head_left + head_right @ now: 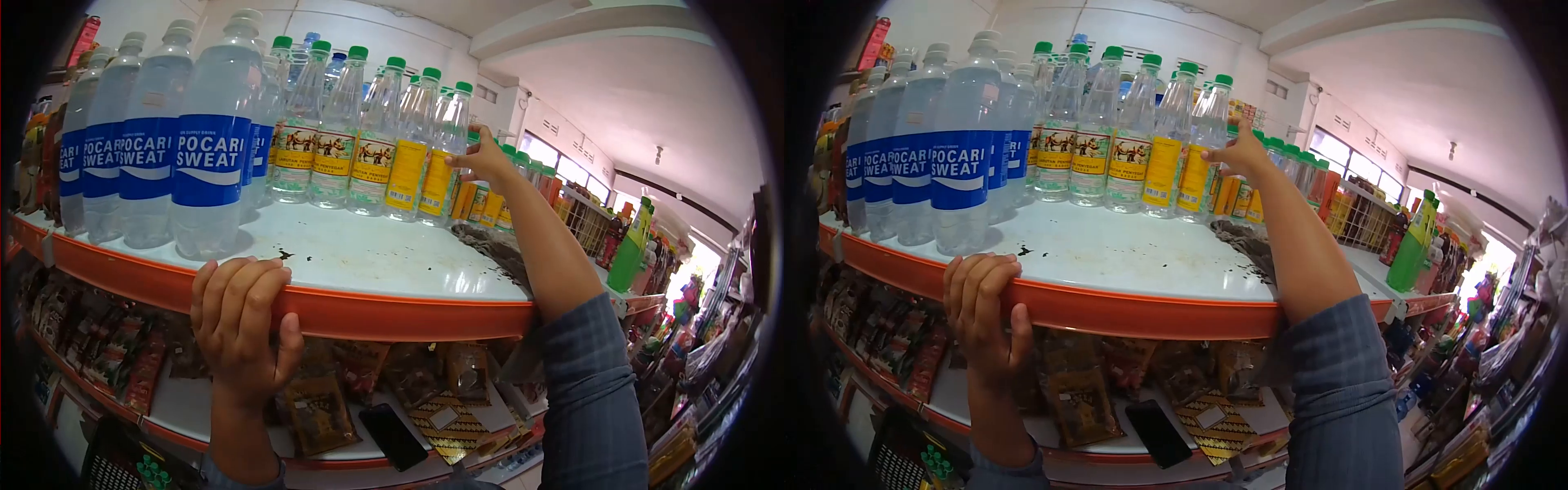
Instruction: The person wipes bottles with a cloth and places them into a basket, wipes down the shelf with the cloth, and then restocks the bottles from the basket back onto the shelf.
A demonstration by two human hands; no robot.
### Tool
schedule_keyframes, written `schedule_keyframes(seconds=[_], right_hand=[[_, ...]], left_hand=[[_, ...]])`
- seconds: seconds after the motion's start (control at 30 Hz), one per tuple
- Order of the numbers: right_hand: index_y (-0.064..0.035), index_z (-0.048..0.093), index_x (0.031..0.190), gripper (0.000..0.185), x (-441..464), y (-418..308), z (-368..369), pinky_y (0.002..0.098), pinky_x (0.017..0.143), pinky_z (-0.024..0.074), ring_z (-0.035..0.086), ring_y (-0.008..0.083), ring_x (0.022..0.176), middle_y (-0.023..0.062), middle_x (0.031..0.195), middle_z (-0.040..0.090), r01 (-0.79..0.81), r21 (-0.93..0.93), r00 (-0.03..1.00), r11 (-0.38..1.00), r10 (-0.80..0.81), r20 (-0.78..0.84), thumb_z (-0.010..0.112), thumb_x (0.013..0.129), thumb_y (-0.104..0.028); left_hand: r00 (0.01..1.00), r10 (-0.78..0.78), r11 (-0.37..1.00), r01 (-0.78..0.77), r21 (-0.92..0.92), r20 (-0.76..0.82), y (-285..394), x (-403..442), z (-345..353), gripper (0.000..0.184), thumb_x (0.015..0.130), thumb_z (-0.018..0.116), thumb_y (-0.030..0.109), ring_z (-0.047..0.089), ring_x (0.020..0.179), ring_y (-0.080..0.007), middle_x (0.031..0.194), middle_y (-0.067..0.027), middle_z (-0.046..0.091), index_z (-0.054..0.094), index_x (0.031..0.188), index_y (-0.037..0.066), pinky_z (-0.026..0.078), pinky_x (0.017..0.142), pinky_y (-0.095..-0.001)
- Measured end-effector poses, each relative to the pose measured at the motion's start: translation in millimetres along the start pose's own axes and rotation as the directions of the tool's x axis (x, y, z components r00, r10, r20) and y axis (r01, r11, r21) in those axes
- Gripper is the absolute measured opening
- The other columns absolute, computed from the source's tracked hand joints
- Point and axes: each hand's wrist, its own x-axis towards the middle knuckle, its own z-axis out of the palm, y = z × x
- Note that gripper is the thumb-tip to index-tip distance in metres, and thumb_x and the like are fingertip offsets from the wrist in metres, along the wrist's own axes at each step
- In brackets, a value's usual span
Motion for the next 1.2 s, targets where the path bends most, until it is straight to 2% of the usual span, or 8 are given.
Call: schedule_keyframes(seconds=[0.17, 0.37, 0.53, 0.63, 0.87, 0.93, 1.17, 1.2], right_hand=[[-0.0149, 0.026, 0.133, 0.082, -1, 2, 0, 0.0336, 0.071, 0.0563, 0.06, 0.0225, 0.089, 0.0123, 0.109, 0.049, -0.032, 0.092, 0.999, 0.995, 0.031, 0.012, 0.077, 0.069, -0.009], [-0.014, 0.025, 0.133, 0.082, -10, 0, -6, 0.0329, 0.07, 0.0562, 0.054, 0.0222, 0.098, 0.0155, 0.112, 0.046, -0.052, 0.05, 0.998, 0.997, 0.051, 0.023, 0.078, 0.07, -0.022], [-0.0127, 0.027, 0.129, 0.074, -8, 4, 1, 0.03, 0.059, 0.0566, 0.052, 0.0162, 0.081, 0.0077, 0.09, 0.054, -0.096, 0.058, 0.994, 0.994, 0.093, 0.052, 0.075, 0.074, -0.027], [-0.0141, 0.029, 0.126, 0.071, -3, 7, 0, 0.0309, 0.055, 0.0552, 0.052, 0.0196, 0.084, 0.0112, 0.101, 0.053, -0.133, 0.151, 0.99, 0.98, 0.123, 0.076, 0.076, 0.073, -0.022], [-0.0162, 0.028, 0.129, 0.071, 1, 10, -2, 0.0308, 0.056, 0.0554, 0.05, 0.0197, 0.087, 0.0108, 0.104, 0.051, -0.176, 0.192, 0.98, 0.965, 0.154, 0.122, 0.074, 0.075, -0.021], [-0.0142, 0.025, 0.132, 0.07, -5, 3, -2, 0.0282, 0.056, 0.0558, 0.05, 0.0137, 0.074, 0.0061, 0.095, 0.05, -0.181, 0.135, 0.98, 0.974, 0.166, 0.111, 0.07, 0.078, -0.022], [-0.0139, 0.026, 0.132, 0.072, -7, 3, -7, 0.0289, 0.052, 0.0516, 0.057, 0.0165, 0.08, 0.0128, 0.104, 0.054, -0.122, -0.045, 0.989, 0.992, 0.125, 0.084, 0.072, 0.077, -0.027], [-0.0138, 0.027, 0.132, 0.072, -9, 2, -7, 0.031, 0.053, 0.0514, 0.058, 0.0181, 0.084, 0.0144, 0.106, 0.055, -0.116, -0.171, 0.991, 0.978, 0.126, 0.054, 0.072, 0.077, -0.03]], left_hand=[[1.0, 0.02, 1.0, -0.02, -0.002, -0.024, -1, 0, 3, 0.028, 0.079, 0.048, 0.024, 0.053, 0.1, -0.0247, 0.101, -0.0068, 0.059, 0.058, 0.099, 0.007, 0.031, 0.099, -0.0418], [0.999, 0.025, 1.0, -0.024, 0.019, -0.036, 0, 1, 3, 0.029, 0.078, 0.048, 0.025, 0.053, 0.1, -0.0244, 0.1, -0.0069, 0.059, 0.058, 0.099, 0.007, 0.031, 0.098, -0.0422], [1.0, 0.022, 1.0, -0.021, 0.007, -0.022, 0, 1, 1, 0.029, 0.078, 0.048, 0.024, 0.053, 0.1, -0.0246, 0.1, -0.0069, 0.059, 0.058, 0.099, 0.007, 0.031, 0.099, -0.0421], [1.0, 0.022, 1.0, -0.022, 0.005, -0.019, -1, 1, 1, 0.029, 0.078, 0.048, 0.024, 0.053, 0.1, -0.0247, 0.101, -0.0067, 0.059, 0.058, 0.099, 0.008, 0.031, 0.099, -0.042], [0.999, 0.022, 1.0, -0.021, 0.01, -0.027, -2, 0, 3, 0.029, 0.078, 0.048, 0.024, 0.053, 0.1, -0.0242, 0.101, -0.0064, 0.059, 0.058, 0.099, 0.008, 0.031, 0.098, -0.0419], [0.999, 0.028, 1.0, -0.027, 0.006, -0.044, -2, 0, 4, 0.029, 0.078, 0.048, 0.025, 0.053, 0.099, -0.0241, 0.1, -0.0066, 0.059, 0.058, 0.099, 0.008, 0.031, 0.098, -0.0418], [0.992, 0.03, 0.998, -0.023, 0.056, -0.125, 0, -1, 15, 0.029, 0.076, 0.045, 0.027, 0.055, 0.095, -0.024, 0.096, -0.0066, 0.06, 0.059, 0.095, 0.009, 0.033, 0.096, -0.0402], [0.992, 0.026, 0.998, -0.018, 0.064, -0.123, 0, -1, 14, 0.029, 0.076, 0.045, 0.027, 0.056, 0.095, -0.0237, 0.095, -0.0064, 0.06, 0.058, 0.095, 0.009, 0.033, 0.096, -0.0398]])
